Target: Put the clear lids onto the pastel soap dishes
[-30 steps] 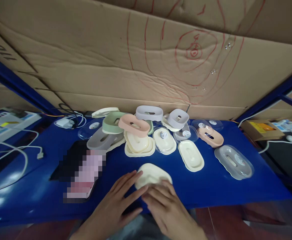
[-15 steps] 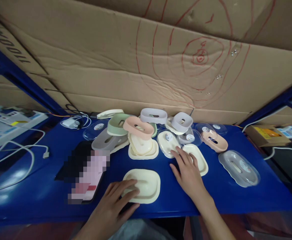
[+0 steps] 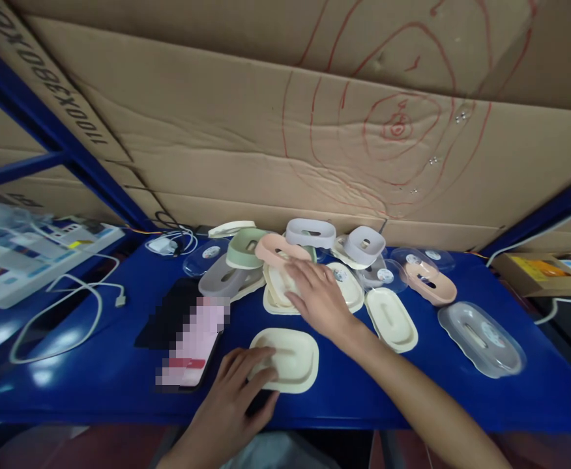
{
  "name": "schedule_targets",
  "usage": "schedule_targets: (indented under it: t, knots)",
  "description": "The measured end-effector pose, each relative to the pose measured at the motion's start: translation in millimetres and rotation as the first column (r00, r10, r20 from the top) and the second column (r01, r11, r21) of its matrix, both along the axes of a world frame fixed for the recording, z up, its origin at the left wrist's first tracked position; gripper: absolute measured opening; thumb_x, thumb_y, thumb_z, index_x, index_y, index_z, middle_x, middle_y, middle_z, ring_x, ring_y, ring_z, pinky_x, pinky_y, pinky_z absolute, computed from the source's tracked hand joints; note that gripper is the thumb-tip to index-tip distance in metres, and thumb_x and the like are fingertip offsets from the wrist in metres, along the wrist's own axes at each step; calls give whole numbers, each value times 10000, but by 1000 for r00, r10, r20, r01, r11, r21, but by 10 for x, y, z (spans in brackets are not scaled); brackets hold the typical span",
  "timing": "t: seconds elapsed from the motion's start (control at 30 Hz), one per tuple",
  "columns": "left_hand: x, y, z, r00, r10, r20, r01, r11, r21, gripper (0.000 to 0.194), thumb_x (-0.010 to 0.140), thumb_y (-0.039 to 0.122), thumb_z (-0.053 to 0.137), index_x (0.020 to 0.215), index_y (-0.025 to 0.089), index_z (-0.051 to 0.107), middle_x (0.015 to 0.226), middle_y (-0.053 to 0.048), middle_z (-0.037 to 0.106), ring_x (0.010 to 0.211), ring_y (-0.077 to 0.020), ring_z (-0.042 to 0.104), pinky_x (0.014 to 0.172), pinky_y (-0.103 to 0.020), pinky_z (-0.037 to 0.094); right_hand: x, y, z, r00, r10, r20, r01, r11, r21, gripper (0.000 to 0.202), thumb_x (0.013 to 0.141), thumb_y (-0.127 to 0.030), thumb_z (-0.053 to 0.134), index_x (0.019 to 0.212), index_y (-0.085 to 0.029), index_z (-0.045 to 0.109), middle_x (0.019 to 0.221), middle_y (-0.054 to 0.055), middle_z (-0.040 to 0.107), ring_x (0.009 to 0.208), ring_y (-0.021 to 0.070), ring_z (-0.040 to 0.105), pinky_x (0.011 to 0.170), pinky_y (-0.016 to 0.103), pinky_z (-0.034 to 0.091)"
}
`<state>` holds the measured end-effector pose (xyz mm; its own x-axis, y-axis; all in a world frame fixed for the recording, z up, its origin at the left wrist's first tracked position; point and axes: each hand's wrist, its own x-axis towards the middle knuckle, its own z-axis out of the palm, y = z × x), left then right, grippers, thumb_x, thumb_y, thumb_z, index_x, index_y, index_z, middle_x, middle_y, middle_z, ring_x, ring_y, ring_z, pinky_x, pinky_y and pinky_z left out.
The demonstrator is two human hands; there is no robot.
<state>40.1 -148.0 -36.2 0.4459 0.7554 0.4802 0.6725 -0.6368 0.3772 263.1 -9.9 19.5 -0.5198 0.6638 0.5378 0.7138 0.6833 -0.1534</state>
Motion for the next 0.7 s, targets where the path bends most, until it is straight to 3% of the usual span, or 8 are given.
schedule_targets:
  t: [0.1, 0.17, 0.23, 0.33, 0.5, 0.6, 0.7]
  knots:
    - [-22, -3, 8, 1000, -23, 0, 23, 1000, -12, 205, 1021, 199, 604, 1213, 233, 667, 1316, -106, 724, 1191, -277, 701, 1046, -481, 502, -66, 248, 21, 991, -2, -137, -1, 1000, -20, 272, 1100, -269, 555, 1326, -204, 690, 1264, 95, 792, 1149, 272, 732, 967, 448, 555]
    - [-40, -10, 13, 999, -51, -5, 51, 999, -17, 232, 1020, 210, 624, 1247, 240, 661, 1309, -98, 732, 1190, -276, 704, 1024, -462, 519, -23, 207, 56, 984, 5, -180, -5, 1000, -3, 259, 1106, -241, 530, 1299, -224, 703, 1195, 80, 808, 1079, 253, 743, 930, 424, 550]
    - [-54, -24, 9, 996, -86, -30, 86, 996, -11, 252, 1020, 212, 641, 1268, 246, 663, 1315, -96, 728, 1188, -278, 700, 998, -445, 541, 81, -13, 91, 982, 43, -184, -38, 999, 32, 307, 1095, -196, 538, 1365, -246, 675, 1220, 74, 799, 1107, 246, 729, 976, 427, 526]
    - [-63, -48, -22, 996, -69, -58, 73, 995, 70, 319, 1018, 214, 665, 1336, 246, 653, 1404, -140, 654, 1190, -300, 675, 972, -460, 568, 297, -556, 77, 986, 100, -134, -96, 995, 33, 480, 1056, -78, 527, 1479, -288, 609, 1256, 56, 784, 1154, 229, 703, 1061, 441, 475]
    - [-49, -62, -76, 998, 54, 33, -60, 973, 223, 319, 996, 215, 724, 1303, 246, 644, 1498, -192, 512, 1357, -350, 573, 1075, -530, 542, 556, -1376, -169, 991, 125, -37, -127, 989, -77, 570, 1000, 7, 492, 1509, -222, 610, 1154, 50, 785, 1097, 204, 688, 1094, 409, 444]
    - [-43, -38, -61, 999, 27, -35, -20, 983, 180, 345, 1043, 248, 668, 1385, 231, 629, 1533, -189, 532, 1441, -357, 531, 1139, -552, 513, 564, -1568, -316, 990, 141, 15, -138, 982, -129, 564, 1017, 7, 424, 1494, -218, 625, 1128, 40, 785, 1108, 190, 696, 1139, 399, 440]
    - [-48, -4, -33, 995, -42, -93, 53, 991, 122, 344, 1074, 261, 628, 1414, 212, 634, 1521, -162, 598, 1464, -339, 529, 1122, -517, 551, 508, -1573, -377, 994, 102, 27, -96, 983, -158, 422, 1069, -154, 531, 1476, -210, 627, 1245, 72, 776, 1241, 233, 684, 1181, 448, 467]
